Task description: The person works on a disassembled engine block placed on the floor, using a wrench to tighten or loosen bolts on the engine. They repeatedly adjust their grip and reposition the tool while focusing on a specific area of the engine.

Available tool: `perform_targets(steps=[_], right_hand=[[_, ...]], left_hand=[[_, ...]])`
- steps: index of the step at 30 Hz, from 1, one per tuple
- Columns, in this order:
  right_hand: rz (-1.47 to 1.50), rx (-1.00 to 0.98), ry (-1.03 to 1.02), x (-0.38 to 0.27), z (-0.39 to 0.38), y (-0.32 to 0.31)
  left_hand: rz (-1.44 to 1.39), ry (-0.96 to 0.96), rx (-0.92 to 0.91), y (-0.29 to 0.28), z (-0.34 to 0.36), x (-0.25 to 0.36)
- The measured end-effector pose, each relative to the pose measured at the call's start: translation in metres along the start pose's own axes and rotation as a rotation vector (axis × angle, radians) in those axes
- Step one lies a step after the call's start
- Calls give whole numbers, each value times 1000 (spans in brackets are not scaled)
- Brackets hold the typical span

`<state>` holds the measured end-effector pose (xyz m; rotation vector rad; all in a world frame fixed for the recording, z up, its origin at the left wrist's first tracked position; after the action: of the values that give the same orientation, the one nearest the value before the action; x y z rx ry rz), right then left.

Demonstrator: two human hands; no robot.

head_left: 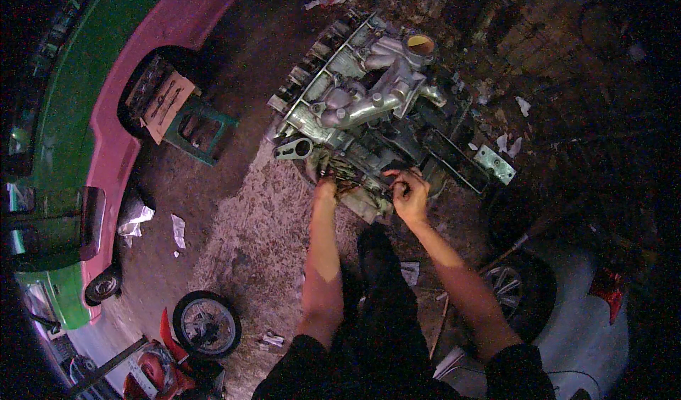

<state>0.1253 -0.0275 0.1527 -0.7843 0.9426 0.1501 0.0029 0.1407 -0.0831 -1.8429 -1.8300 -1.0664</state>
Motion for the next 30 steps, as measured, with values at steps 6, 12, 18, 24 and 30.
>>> perform_targets(steps=[6, 12, 18, 24, 30], right_hand=[[-16, 18, -14, -6, 2, -1], [-13, 19, 23, -8, 1, -2], [-50, 24, 0, -4, 2, -1], [-55, 29, 5, -7, 3, -1], [-60, 20, 16, -7, 3, -1]], left_hand=[[-14, 12, 4, -2, -5, -4], [-24, 21, -3, 2, -14, -12], [-31, 60, 3, 17, -18, -20], [-52, 43, 2, 9, -11, -12], [-84, -20, -30, 2, -3, -7]])
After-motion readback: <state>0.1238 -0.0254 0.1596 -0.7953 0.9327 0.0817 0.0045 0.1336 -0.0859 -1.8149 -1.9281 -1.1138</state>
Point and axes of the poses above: each hand's wrist, its own z-axis towards the middle knuckle, its own y-axis out of the palm, x = y × z, the point moved 3 cm from there along z, towards the middle knuckle
